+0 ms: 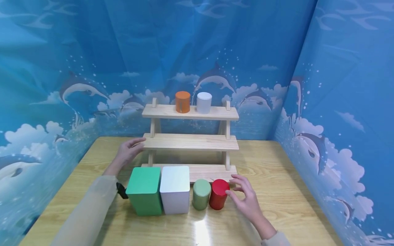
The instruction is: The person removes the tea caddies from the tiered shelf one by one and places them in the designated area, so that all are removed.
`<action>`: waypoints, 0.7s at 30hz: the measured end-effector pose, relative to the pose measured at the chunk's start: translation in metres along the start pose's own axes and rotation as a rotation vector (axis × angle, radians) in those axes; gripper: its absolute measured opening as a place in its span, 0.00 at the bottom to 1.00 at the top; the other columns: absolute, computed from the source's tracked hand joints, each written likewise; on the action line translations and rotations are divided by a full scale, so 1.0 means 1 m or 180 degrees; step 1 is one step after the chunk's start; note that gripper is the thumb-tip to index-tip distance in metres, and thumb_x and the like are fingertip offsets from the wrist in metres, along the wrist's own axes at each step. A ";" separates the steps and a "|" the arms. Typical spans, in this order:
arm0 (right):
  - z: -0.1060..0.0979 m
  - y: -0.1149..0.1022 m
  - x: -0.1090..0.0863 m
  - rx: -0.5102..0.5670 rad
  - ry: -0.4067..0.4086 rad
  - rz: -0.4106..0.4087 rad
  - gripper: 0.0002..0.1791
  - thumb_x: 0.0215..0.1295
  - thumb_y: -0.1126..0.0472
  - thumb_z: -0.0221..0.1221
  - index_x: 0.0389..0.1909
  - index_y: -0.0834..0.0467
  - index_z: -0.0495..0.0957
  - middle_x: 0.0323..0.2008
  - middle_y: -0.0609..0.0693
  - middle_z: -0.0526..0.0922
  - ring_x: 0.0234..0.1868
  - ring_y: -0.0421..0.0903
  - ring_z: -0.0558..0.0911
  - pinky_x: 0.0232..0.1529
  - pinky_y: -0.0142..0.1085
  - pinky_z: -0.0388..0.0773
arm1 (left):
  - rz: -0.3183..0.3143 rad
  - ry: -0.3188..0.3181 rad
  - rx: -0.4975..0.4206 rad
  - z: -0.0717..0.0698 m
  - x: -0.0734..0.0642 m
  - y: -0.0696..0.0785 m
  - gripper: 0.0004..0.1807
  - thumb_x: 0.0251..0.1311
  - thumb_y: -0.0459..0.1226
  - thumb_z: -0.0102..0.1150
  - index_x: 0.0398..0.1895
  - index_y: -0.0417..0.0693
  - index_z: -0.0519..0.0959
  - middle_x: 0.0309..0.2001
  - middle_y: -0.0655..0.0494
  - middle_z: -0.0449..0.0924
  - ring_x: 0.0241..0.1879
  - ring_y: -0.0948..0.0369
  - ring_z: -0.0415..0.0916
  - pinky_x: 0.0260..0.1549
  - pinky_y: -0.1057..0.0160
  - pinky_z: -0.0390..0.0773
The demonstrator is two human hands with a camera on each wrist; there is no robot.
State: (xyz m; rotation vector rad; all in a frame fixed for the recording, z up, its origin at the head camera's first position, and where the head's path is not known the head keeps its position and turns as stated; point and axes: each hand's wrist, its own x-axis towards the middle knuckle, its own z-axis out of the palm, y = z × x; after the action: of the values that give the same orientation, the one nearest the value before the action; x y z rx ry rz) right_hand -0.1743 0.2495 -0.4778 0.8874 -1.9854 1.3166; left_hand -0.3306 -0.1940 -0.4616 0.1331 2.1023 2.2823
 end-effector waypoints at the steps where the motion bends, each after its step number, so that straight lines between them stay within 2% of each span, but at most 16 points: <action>1: 0.000 -0.003 0.003 0.0020 0.0019 -0.0022 0.24 0.38 0.86 0.64 0.42 0.77 0.73 0.48 0.67 0.73 0.46 0.52 0.76 0.38 0.29 0.80 | 0.0004 -0.0010 -0.0007 0.000 0.000 0.000 0.26 0.61 0.37 0.59 0.61 0.37 0.69 0.64 0.46 0.63 0.52 0.62 0.71 0.48 0.64 0.77; 5: -0.002 -0.014 0.014 0.0058 0.0054 -0.0059 0.22 0.40 0.85 0.63 0.41 0.79 0.72 0.47 0.67 0.73 0.48 0.50 0.76 0.38 0.31 0.81 | 0.0037 -0.0038 0.0024 0.000 -0.001 0.000 0.26 0.61 0.37 0.58 0.61 0.36 0.68 0.64 0.45 0.63 0.51 0.63 0.72 0.49 0.63 0.76; 9: -0.003 -0.018 0.022 -0.0031 0.0052 -0.0018 0.24 0.37 0.88 0.61 0.41 0.79 0.72 0.47 0.67 0.73 0.51 0.47 0.74 0.37 0.32 0.81 | 0.0036 -0.0040 0.0015 -0.001 -0.002 0.000 0.25 0.62 0.37 0.57 0.61 0.36 0.68 0.64 0.45 0.63 0.51 0.64 0.72 0.50 0.62 0.75; 16: -0.005 -0.016 0.034 -0.0222 0.0030 0.0031 0.26 0.34 0.90 0.61 0.41 0.77 0.73 0.45 0.72 0.72 0.46 0.56 0.74 0.37 0.33 0.81 | 0.0028 -0.0048 -0.0097 -0.001 -0.001 -0.001 0.25 0.62 0.37 0.58 0.61 0.37 0.68 0.63 0.47 0.63 0.50 0.63 0.73 0.48 0.64 0.77; 21: -0.004 -0.016 0.042 -0.0299 0.0023 0.0049 0.26 0.38 0.88 0.61 0.44 0.75 0.73 0.45 0.71 0.73 0.44 0.56 0.76 0.37 0.32 0.81 | 0.0035 -0.0054 -0.0087 0.000 -0.001 0.000 0.25 0.62 0.36 0.57 0.61 0.36 0.68 0.63 0.46 0.63 0.48 0.64 0.74 0.49 0.62 0.76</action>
State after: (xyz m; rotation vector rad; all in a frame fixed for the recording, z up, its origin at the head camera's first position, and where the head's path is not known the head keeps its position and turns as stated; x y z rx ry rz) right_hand -0.1864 0.2400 -0.4350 0.8236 -2.0344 1.2223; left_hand -0.3292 -0.1942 -0.4614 0.1630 2.0666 2.3064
